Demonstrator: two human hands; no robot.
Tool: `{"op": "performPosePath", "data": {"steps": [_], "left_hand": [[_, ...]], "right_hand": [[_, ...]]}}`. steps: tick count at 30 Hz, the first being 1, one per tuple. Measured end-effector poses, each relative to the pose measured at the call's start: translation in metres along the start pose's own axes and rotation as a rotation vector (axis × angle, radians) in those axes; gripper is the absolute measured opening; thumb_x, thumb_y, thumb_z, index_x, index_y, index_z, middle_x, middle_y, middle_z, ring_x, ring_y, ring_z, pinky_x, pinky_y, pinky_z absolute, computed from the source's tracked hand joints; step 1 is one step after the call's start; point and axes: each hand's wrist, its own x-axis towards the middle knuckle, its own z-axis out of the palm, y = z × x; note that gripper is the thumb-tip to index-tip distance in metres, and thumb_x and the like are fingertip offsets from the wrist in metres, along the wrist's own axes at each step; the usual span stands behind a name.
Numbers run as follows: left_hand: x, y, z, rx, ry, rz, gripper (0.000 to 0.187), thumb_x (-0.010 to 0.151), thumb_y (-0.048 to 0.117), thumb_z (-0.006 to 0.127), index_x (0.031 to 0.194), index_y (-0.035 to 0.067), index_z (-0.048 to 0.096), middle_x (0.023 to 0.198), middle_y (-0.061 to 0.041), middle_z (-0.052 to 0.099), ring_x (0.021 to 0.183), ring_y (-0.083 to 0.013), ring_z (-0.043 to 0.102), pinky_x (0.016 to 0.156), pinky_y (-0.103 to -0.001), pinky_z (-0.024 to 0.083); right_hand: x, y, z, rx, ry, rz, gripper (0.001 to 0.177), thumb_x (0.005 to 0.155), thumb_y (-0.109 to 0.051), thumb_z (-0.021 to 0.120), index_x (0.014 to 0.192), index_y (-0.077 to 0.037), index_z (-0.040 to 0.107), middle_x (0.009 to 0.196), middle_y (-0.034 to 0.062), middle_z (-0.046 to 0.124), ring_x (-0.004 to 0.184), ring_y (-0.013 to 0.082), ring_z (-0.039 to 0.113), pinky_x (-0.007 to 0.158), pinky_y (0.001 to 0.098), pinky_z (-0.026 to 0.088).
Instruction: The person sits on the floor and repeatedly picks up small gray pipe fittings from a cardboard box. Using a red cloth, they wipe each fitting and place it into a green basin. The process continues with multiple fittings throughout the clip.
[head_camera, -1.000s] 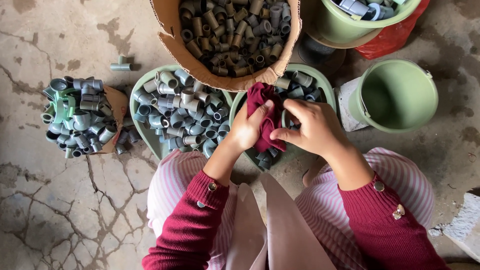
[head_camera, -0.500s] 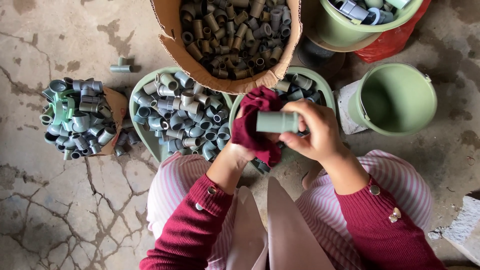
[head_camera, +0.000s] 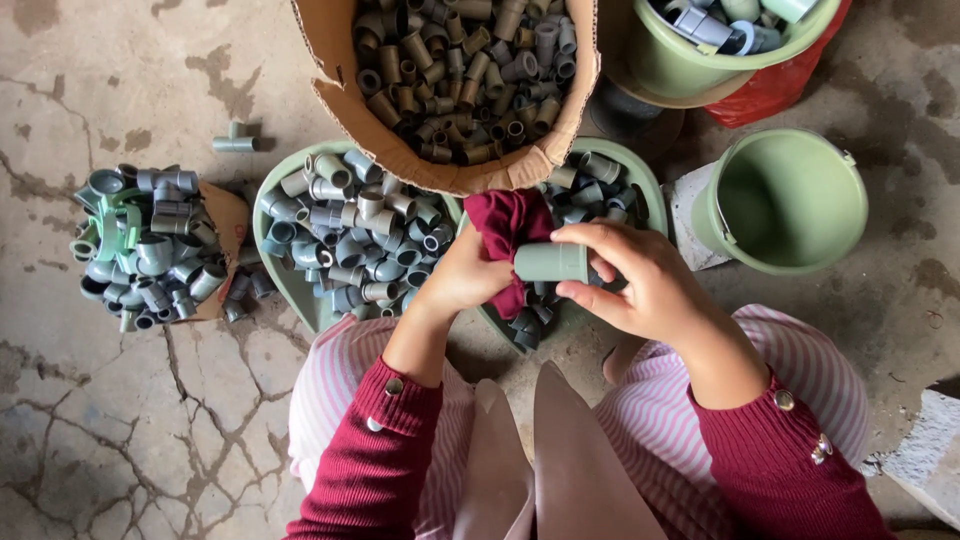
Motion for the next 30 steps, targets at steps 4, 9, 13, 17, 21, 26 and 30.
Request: {"op": "performPosePath", "data": {"steps": [4,9,13,17,21,26,30], "left_hand": [[-0.004,0.009,0.009,-0.099,0.000,-0.106,0.027,0.070,0.004,0.071,0.095,0.008,0.061,0.084,-0.006,0.064,0.079,-0.0150,0.059,0.077,-0.033,0.048],[0.007,0.018,0.019,-0.591,0.294,-0.512,0.034,0.070,0.005,0.067,0.100,-0.002,0.054,0.073,-0.012,0.059,0.060,-0.0206,0.061,0.057,-0.035,0.053],[0.021,0.011,-0.002,-0.834,0.441,-0.561,0.021,0.073,0.010,0.058,0.091,0.005,0.049,0.063,-0.005,0.053,0.053,-0.0168,0.056,0.050,-0.028,0.047],[0.034,0.022,-0.027,-0.823,0.721,-0.391,0.010,0.076,0.015,0.053,0.084,0.011,0.049,0.071,-0.003,0.053,0.061,-0.0127,0.046,0.066,-0.027,0.037],[0.039,0.032,-0.038,-0.630,0.745,-0.092,0.012,0.075,0.011,0.056,0.082,0.001,0.056,0.070,-0.007,0.057,0.064,-0.0178,0.056,0.062,-0.038,0.054],[0.042,0.040,-0.044,-0.653,0.679,0.013,0.025,0.077,0.016,0.056,0.094,-0.002,0.058,0.090,-0.012,0.061,0.086,-0.0235,0.058,0.077,-0.038,0.050],[0.042,0.037,-0.054,-0.824,0.642,0.178,0.033,0.077,0.021,0.051,0.106,0.005,0.051,0.099,-0.013,0.058,0.092,-0.0254,0.053,0.081,-0.039,0.045]], "right_hand": [[0.005,-0.005,-0.009,-0.126,-0.019,-0.012,0.040,0.072,-0.011,0.065,0.108,0.001,0.053,0.072,0.0172,0.055,0.054,0.0268,0.055,0.050,0.0383,0.045],[0.012,0.031,-0.013,-0.336,0.032,-0.097,0.033,0.074,-0.016,0.066,0.105,-0.007,0.059,0.101,0.0109,0.059,0.091,0.0272,0.058,0.077,0.0388,0.048],[0.026,0.088,-0.035,-0.363,0.155,-0.120,0.031,0.073,0.005,0.064,0.102,-0.004,0.059,0.103,0.0132,0.055,0.095,0.0319,0.054,0.083,0.0430,0.044],[0.032,0.140,-0.070,-0.063,0.563,0.393,0.032,0.082,0.004,0.051,0.111,-0.008,0.044,0.101,0.0178,0.044,0.061,0.0142,0.057,0.057,0.0225,0.049],[0.039,0.191,-0.092,0.186,0.684,0.297,0.037,0.090,0.008,0.039,0.123,-0.007,0.034,0.127,0.0260,0.023,0.098,0.0260,0.059,0.095,0.0404,0.049],[0.047,0.228,-0.093,-0.213,0.625,0.447,0.058,0.089,0.002,0.052,0.135,-0.020,0.024,0.138,0.0147,0.015,0.123,0.0298,0.043,0.098,0.0319,0.040],[0.096,0.159,-0.055,-0.609,0.614,-0.070,0.040,0.074,0.005,0.053,0.113,0.006,0.048,0.122,0.0152,0.028,0.116,0.0334,0.034,0.096,0.0461,0.035]]}}
